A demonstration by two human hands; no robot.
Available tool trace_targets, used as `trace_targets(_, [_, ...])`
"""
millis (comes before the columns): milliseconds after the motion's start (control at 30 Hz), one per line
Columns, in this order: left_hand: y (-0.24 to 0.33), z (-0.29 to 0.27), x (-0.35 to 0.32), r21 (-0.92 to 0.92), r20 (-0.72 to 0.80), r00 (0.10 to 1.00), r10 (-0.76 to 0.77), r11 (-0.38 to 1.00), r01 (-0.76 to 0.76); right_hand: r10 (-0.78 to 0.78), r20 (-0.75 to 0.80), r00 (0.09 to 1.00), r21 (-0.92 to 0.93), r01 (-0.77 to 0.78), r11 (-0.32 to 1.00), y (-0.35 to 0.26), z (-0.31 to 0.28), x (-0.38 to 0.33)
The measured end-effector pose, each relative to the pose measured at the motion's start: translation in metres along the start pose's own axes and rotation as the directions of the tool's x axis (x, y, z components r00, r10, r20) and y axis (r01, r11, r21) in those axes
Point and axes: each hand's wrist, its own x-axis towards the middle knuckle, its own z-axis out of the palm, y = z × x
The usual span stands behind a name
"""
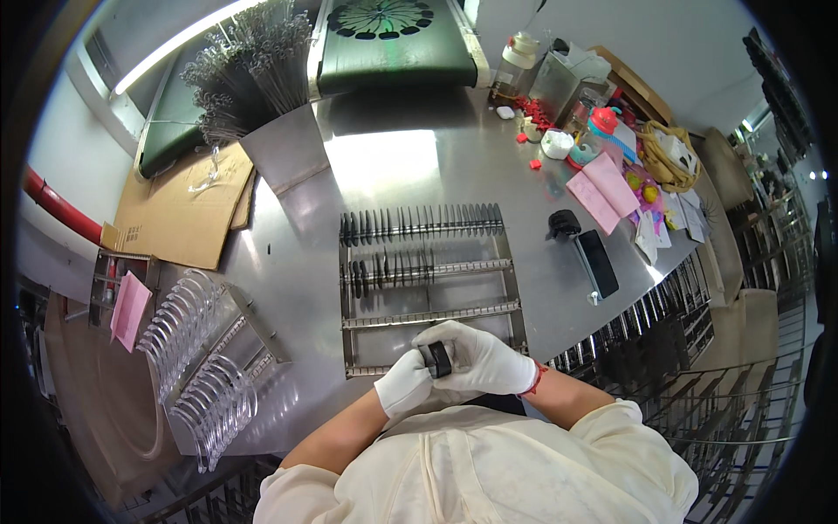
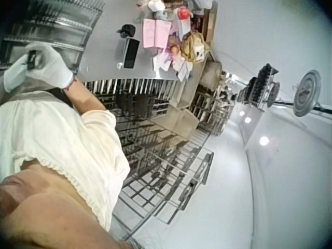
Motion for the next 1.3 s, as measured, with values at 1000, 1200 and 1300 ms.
trace_targets(1000, [0.026, 0.022, 0.003, 0.289, -0.127, 0.975, -0.184, 0.933, 0.213, -0.578, -0.151, 0.802, -0.682, 0.339, 0.648, 0.043, -0.08, 0.076])
trace_targets(1200, [0.026, 0.023, 0.007, 0.259, -0.152, 0.965, -0.212, 0.934, 0.245, -0.544, -0.136, 0.828, -0.746, 0.275, 0.606, 0.069, -0.079, 0.077])
trace_targets(1300, [0.024, 0.02, 0.008, 0.244, -0.142, 0.966, -0.215, 0.938, 0.245, -0.531, -0.134, 0.837, -0.747, 0.267, 0.609, 0.069, -0.082, 0.072])
